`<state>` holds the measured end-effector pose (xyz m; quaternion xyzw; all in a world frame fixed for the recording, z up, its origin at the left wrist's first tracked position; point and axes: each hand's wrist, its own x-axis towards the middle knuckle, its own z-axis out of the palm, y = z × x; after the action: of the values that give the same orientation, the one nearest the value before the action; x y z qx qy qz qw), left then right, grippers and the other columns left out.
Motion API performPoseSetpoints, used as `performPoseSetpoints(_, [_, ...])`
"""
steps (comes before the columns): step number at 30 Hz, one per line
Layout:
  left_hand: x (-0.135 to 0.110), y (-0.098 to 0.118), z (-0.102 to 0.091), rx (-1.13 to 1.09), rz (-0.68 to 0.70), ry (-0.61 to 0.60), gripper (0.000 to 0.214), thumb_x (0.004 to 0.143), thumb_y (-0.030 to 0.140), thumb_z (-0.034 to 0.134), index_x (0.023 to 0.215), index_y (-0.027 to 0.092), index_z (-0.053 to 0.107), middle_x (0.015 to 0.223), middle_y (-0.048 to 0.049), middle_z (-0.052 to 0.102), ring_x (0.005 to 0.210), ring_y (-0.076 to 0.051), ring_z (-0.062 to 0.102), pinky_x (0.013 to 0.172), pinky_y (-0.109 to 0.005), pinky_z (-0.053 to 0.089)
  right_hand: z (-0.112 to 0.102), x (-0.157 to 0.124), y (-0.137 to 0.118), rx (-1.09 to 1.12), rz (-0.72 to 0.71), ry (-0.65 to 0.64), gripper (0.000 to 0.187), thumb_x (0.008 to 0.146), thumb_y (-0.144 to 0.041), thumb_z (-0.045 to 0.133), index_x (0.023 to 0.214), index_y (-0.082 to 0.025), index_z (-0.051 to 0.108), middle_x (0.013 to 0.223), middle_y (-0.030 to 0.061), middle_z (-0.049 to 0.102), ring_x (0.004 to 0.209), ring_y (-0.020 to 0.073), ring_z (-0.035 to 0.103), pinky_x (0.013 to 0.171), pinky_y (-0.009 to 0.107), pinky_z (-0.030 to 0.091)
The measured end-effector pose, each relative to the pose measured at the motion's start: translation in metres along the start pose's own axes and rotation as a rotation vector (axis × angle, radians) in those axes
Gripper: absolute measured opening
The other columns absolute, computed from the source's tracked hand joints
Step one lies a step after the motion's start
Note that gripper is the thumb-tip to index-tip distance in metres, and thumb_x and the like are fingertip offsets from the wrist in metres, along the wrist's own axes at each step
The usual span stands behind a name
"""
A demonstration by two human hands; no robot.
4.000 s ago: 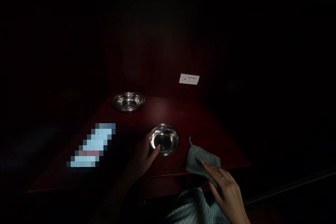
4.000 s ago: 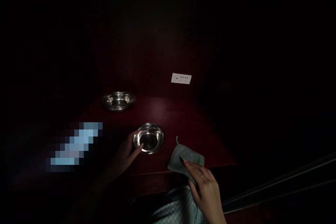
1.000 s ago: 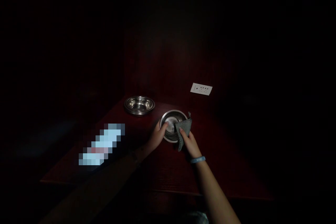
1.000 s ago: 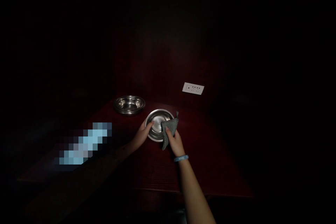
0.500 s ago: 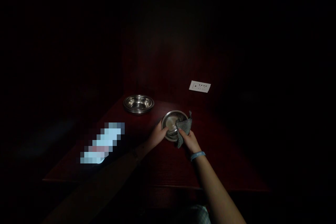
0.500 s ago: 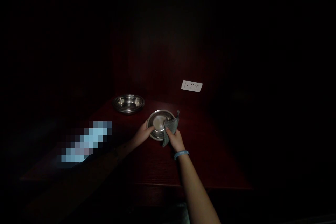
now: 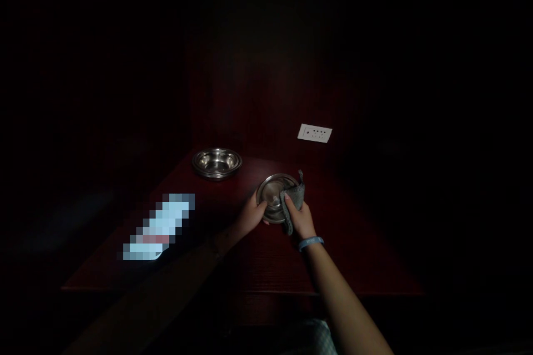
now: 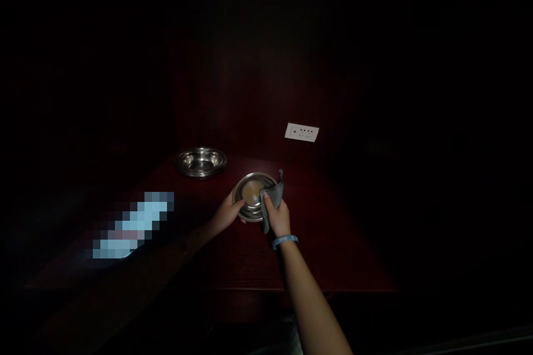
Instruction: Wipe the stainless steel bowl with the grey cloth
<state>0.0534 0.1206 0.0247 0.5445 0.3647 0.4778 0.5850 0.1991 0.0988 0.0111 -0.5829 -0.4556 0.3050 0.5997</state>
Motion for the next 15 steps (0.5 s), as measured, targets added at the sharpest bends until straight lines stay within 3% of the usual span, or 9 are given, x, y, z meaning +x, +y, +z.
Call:
performPoseSetpoints(9, [0.0002, -0.001, -0.0059, 0.05, 0.048, 0.0, 0.057, 0.074, 0.019, 0.051, 0.13, 0.019, 0.041, 0.104, -0.0099, 0.064, 0.054, -0.014, 0.061, 0.039, -0.023, 0.05, -0.0038, -0.0001, -0.0029, -0.088, -0.034, -0.061, 0.047, 0.066, -0.053, 0.066, 0.082, -0.009, 0.068, 0.081, 0.0119, 0.071, 0.07, 0.0205, 0.065, 0.062, 0.027, 0.049])
performPoseSetpoints(12, [0.0004, -0.0006, -0.0054, 0.048, 0.111, 0.032, 0.053, 0.074, 0.017, 0.052, 0.127, 0.017, 0.045, 0.108, -0.0097, 0.064, 0.073, -0.019, 0.065, 0.065, -0.032, 0.057, -0.0047, 0.0015, -0.0006, -0.071, -0.021, -0.079, 0.047, 0.066, -0.054, 0.065, 0.079, -0.009, 0.068, 0.079, 0.0117, 0.071, 0.068, 0.0202, 0.065, 0.06, 0.027, 0.049])
performPoseSetpoints(15, [0.0, 0.0026, -0.0035, 0.004, 0.251, 0.033, 0.055, 0.073, 0.013, 0.055, 0.126, 0.016, 0.044, 0.122, -0.0094, 0.057, 0.109, -0.022, 0.056, 0.097, -0.036, 0.044, -0.0048, 0.0027, 0.0005, -0.03, -0.014, -0.058, 0.045, 0.066, -0.052, 0.066, 0.081, -0.01, 0.068, 0.081, 0.0116, 0.071, 0.069, 0.0202, 0.065, 0.062, 0.027, 0.05])
